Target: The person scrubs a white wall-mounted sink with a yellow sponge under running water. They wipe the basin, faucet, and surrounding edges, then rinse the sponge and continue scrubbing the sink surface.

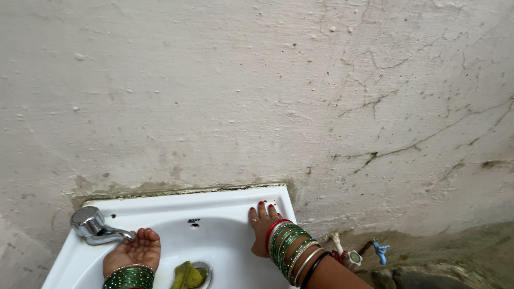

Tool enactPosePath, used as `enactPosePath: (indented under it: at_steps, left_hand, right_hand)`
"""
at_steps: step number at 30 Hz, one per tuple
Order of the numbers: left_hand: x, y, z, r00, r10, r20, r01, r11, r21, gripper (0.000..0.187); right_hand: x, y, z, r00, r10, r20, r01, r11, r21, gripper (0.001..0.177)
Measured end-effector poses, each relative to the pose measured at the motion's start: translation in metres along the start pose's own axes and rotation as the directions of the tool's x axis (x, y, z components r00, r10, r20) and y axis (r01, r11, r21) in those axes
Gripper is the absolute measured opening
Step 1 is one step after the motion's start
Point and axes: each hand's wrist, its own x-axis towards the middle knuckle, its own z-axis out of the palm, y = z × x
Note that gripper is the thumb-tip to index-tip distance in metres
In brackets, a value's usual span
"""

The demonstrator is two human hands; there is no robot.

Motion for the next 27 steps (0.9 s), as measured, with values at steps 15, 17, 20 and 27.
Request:
enactPosePath:
  at_steps: [15,17,20,27]
  left_hand:
    - [-0.12,-0.094,0.089,0.862,-0.312,0.401,-0.019,0.769,0.639,0.03]
    - [-0.136,-0.089,0.093,0.877,-0.267,0.4,-0.042,0.786,0.617,0.03]
    - [-0.115,-0.066,0.073,0.961,-0.125,0.248,-0.027,0.847,0.53,0.024]
    - [0.03,0.006,-0.014,1.0,-0.01,-0.023,0.011,0.999,0.032,0.026]
  right_hand:
    - [0.001,0.003,0.008,0.998,-0.019,-0.059,0.019,1.0,0.007,0.098]
    - [0.0,0.003,0.008,0.997,-0.025,-0.069,0.025,1.0,0.008,0.099]
    - [0.003,0.005,0.011,0.996,-0.035,-0.078,0.036,0.999,0.014,0.099]
    - [0.0,0.004,0.011,0.995,-0.052,-0.085,0.051,0.999,-0.019,0.097]
